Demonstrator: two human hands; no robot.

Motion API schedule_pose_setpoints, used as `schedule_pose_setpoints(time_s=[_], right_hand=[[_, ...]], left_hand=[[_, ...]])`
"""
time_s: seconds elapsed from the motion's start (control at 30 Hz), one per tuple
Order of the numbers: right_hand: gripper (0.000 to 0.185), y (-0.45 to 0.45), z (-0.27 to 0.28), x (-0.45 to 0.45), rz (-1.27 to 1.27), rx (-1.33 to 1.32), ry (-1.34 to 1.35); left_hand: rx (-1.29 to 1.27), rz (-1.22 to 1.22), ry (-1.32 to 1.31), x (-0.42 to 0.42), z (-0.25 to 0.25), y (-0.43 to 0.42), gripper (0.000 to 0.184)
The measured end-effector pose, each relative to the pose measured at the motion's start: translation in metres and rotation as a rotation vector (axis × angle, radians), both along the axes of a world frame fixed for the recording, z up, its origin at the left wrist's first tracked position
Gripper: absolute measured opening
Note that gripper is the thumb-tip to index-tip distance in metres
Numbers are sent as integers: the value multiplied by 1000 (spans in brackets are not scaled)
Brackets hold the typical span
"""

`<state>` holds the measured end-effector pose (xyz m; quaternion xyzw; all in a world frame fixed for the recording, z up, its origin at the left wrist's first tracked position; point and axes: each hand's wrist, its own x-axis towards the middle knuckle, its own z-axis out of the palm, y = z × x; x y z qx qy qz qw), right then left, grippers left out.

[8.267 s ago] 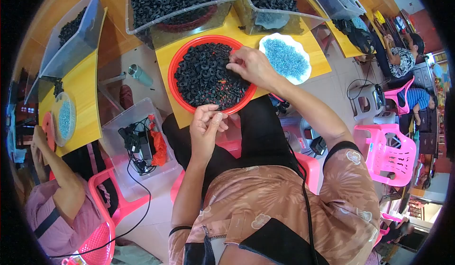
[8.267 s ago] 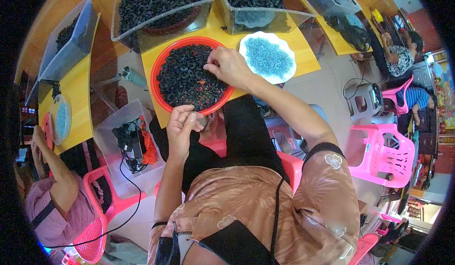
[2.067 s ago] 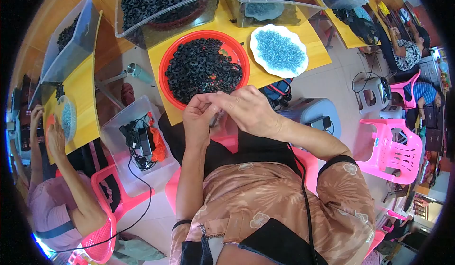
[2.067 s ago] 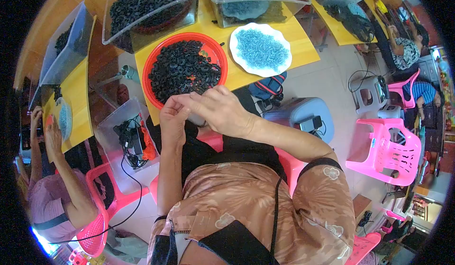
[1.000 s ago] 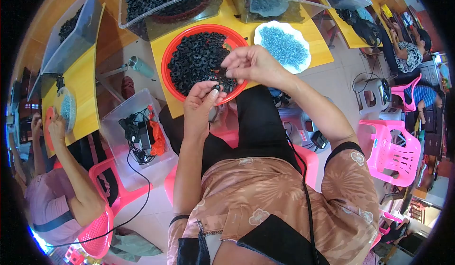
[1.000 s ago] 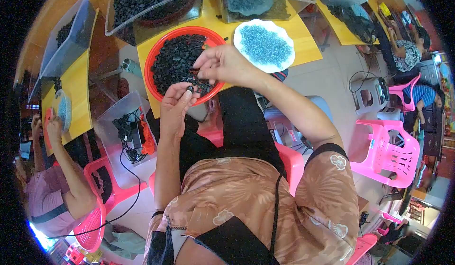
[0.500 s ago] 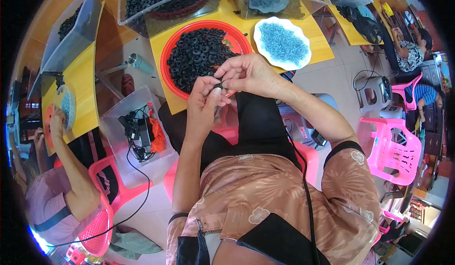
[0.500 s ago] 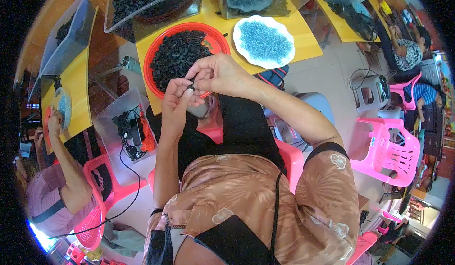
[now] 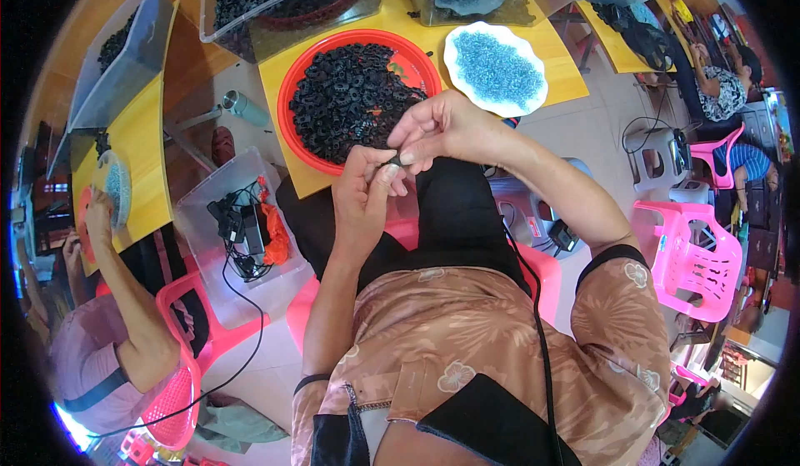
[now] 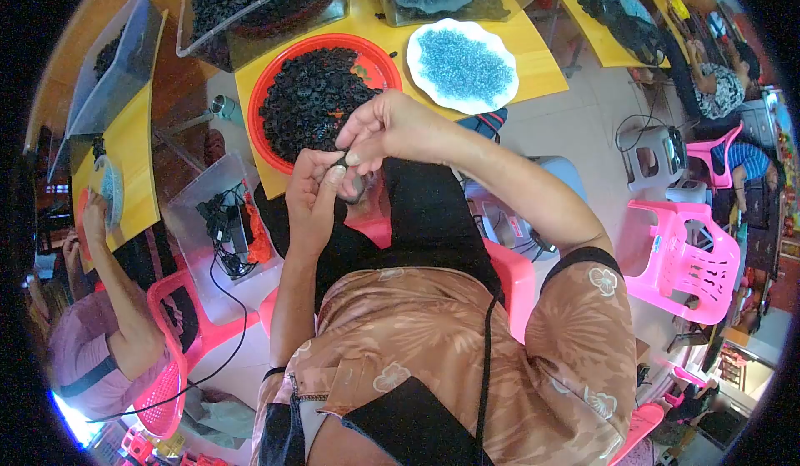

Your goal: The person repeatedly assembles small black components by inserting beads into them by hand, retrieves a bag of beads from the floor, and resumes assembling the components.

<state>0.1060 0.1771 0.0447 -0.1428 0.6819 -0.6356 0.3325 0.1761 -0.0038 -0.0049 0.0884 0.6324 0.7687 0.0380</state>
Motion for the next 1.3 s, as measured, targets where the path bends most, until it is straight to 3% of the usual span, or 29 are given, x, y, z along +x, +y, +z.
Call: schedule_pose_setpoints(time_s=[0.17,0.6,0.77,0.9,1.03,1.07,1.17,1.23,1.3], right_hand=[[17,7,1,-10,96,97,-190],[16,7,-9,6,89,47,-259],[16,13,4,3,119,80,-227],[10,32,33,-30,74,106,-59],[16,65,72,-97,-236,289,520],[16,72,77,-115,-382,359,552],[27,78,83,-142,-724,547,1124],[25,58,83,-128,-681,607,1220],[21,32,54,-118,-507,501,1123]], left_hand=[[-20,-13,9,3,10,-1,9],[-151,-145,27,9,6,-5,8],[-48,-147,-22,8,6,0,25],[-23,-40,20,11,19,6,42],[-67,91,140,15,47,-9,47],[-114,174,232,20,60,-14,46],[48,406,482,54,114,-20,30],[183,435,688,88,145,-32,9],[277,463,994,104,167,-37,5]])
